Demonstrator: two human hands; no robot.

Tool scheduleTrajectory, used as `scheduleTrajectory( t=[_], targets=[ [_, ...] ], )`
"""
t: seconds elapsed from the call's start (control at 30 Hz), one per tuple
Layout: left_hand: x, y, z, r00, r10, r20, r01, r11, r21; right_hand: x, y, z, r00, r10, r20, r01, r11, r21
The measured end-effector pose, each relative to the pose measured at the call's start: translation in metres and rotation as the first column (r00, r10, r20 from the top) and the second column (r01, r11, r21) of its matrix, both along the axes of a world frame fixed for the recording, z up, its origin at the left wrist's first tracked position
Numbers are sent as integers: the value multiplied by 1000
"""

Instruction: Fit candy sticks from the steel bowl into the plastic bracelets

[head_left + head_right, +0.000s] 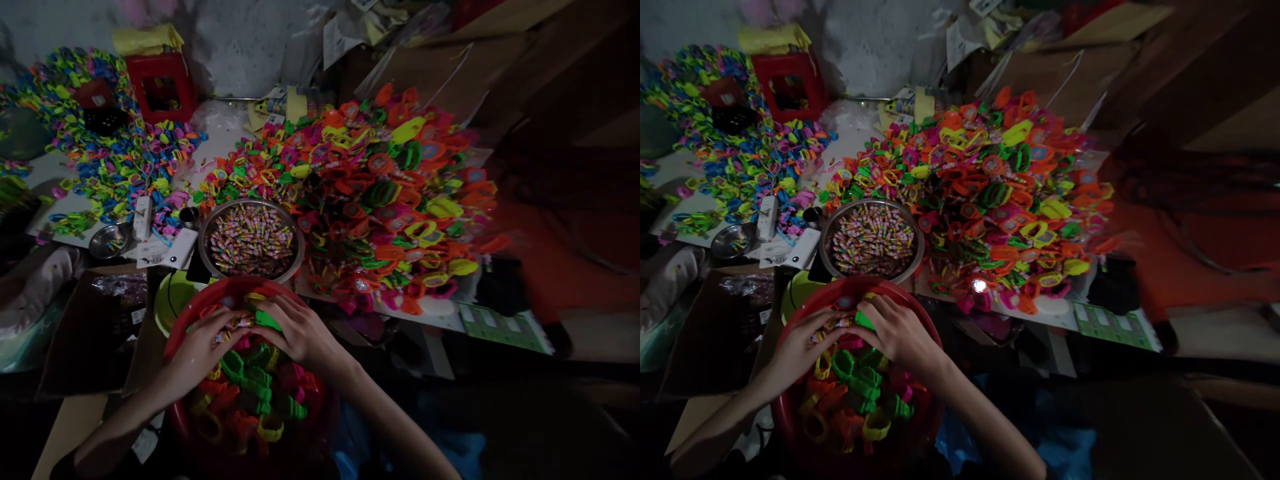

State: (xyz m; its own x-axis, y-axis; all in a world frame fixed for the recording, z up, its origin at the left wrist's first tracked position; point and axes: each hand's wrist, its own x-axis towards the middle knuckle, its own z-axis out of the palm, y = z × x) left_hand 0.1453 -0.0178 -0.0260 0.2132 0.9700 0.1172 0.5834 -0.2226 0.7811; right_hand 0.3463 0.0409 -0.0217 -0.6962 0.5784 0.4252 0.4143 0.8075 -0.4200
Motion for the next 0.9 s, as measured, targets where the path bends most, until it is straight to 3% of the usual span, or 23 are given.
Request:
scheduleTrajectory(
  t=[0.1, 0.33, 0.9],
  targets=[
    [-2, -1, 0, 997, -35, -66, 36, 999, 7, 1, -1, 3, 995, -39, 88, 39, 999, 6],
    [-3, 3, 8, 986, -106, -132, 106, 994, -9, 0, -5, 12, 958, -124, 258, 41, 951, 307],
    [-1, 1, 9, 977, -114, -178, 125, 991, 52, -1, -7, 15, 952, -129, 279, 25, 936, 350]
  ],
)
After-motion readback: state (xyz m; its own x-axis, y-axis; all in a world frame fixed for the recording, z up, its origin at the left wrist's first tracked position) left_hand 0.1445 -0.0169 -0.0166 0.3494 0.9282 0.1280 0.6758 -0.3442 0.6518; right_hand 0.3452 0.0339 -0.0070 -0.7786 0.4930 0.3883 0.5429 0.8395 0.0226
